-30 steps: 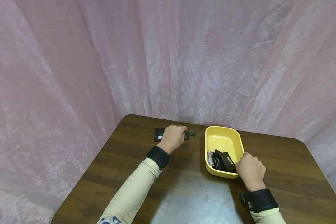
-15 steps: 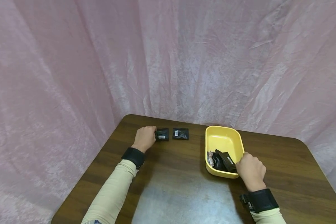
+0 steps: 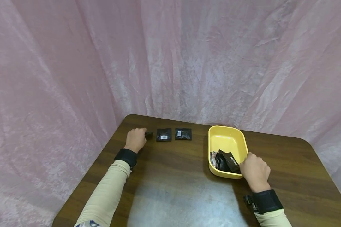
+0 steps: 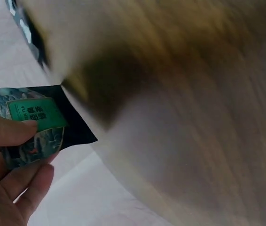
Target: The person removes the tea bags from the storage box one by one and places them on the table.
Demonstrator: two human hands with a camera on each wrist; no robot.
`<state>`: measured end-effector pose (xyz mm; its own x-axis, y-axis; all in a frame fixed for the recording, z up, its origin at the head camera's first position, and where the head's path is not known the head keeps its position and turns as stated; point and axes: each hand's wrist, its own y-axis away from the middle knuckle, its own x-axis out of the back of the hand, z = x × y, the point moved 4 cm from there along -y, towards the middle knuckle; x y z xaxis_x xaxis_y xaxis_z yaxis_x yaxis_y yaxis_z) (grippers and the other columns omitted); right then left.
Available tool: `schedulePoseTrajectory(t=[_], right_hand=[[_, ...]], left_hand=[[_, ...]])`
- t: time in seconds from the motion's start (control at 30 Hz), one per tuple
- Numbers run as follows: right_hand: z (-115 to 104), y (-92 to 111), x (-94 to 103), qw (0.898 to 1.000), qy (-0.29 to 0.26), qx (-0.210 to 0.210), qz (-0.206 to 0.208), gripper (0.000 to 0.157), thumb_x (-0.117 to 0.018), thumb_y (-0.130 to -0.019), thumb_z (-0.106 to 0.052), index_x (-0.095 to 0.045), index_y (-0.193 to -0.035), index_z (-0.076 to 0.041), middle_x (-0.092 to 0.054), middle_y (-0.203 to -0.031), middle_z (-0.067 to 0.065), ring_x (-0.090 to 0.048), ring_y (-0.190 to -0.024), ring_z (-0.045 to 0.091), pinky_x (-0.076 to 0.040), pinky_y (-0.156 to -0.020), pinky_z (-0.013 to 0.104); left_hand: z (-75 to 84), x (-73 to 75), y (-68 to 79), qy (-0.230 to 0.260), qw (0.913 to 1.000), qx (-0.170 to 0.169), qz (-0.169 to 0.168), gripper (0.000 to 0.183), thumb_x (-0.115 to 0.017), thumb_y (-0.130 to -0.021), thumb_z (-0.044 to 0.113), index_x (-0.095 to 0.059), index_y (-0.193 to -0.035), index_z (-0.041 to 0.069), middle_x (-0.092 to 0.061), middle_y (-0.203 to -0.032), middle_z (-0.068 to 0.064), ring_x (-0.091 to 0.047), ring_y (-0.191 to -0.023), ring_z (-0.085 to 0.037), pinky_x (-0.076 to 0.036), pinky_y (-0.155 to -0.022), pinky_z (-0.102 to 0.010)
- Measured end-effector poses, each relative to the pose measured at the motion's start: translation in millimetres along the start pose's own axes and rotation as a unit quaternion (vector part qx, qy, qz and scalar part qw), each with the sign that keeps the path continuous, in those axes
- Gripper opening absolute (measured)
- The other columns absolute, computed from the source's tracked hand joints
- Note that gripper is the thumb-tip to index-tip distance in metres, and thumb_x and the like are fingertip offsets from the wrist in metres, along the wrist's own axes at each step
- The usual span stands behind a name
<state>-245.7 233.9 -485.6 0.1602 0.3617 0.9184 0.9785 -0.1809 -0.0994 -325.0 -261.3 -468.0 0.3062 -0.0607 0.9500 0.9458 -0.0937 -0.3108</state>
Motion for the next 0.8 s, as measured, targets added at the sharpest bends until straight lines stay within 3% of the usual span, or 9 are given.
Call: schedulePoseTrajectory(t=[0.2,0.47,0.6,0.8], right_hand=[[-2,2,-2.6,1.000,-0.002,0.001,-0.004,0.015,-0.058,-0.092,-0.011,-0.063,-0.088,0.003,-0.065,-0.073,0.024,-0.064,-0.064,0.044,-0.042,-0.050,0.050],[-4,4,-3.4,1.000,0.000,0.005,0.001,0.015,-0.057,-0.091,-0.010,-0.064,-0.088,0.003,-0.067,-0.077,0.027,-0.064,-0.065,0.046,-0.043,-0.051,0.052],[-5,3,-3.6,1.000,0.003,0.004,-0.004,0.016,-0.057,-0.092,-0.010,-0.064,-0.090,0.003,-0.068,-0.080,0.030,-0.065,-0.067,0.047,-0.043,-0.052,0.053],[-6,2,-3.2,1.000,0.006,0.004,-0.003,0.017,-0.058,-0.091,-0.011,-0.065,-0.093,0.004,-0.069,-0.083,0.031,-0.066,-0.069,0.049,-0.044,-0.052,0.054]], left_hand=[[-5.5,-8.6,0.2,0.004,0.9982,0.018,-0.057,0.031,-0.074,-0.088,0.002,-0.077,-0.120,0.005,-0.081,-0.101,-0.019,-0.078,-0.088,-0.039,-0.063,-0.073,-0.053],[-7.5,-29.9,2.6,0.008,0.9897,-0.005,-0.143,0.034,-0.075,-0.093,0.002,-0.072,-0.128,0.002,-0.079,-0.116,-0.020,-0.078,-0.102,-0.039,-0.064,-0.087,-0.052],[-12.0,-37.6,2.7,0.028,0.9855,-0.002,-0.168,0.043,-0.075,-0.093,0.004,-0.067,-0.135,0.001,-0.077,-0.122,-0.022,-0.076,-0.109,-0.040,-0.062,-0.095,-0.054],[-18.1,-41.0,1.2,0.082,0.9759,0.006,-0.202,0.052,-0.060,-0.097,0.009,-0.050,-0.147,-0.002,-0.074,-0.124,-0.025,-0.075,-0.106,-0.036,-0.060,-0.095,-0.054]])
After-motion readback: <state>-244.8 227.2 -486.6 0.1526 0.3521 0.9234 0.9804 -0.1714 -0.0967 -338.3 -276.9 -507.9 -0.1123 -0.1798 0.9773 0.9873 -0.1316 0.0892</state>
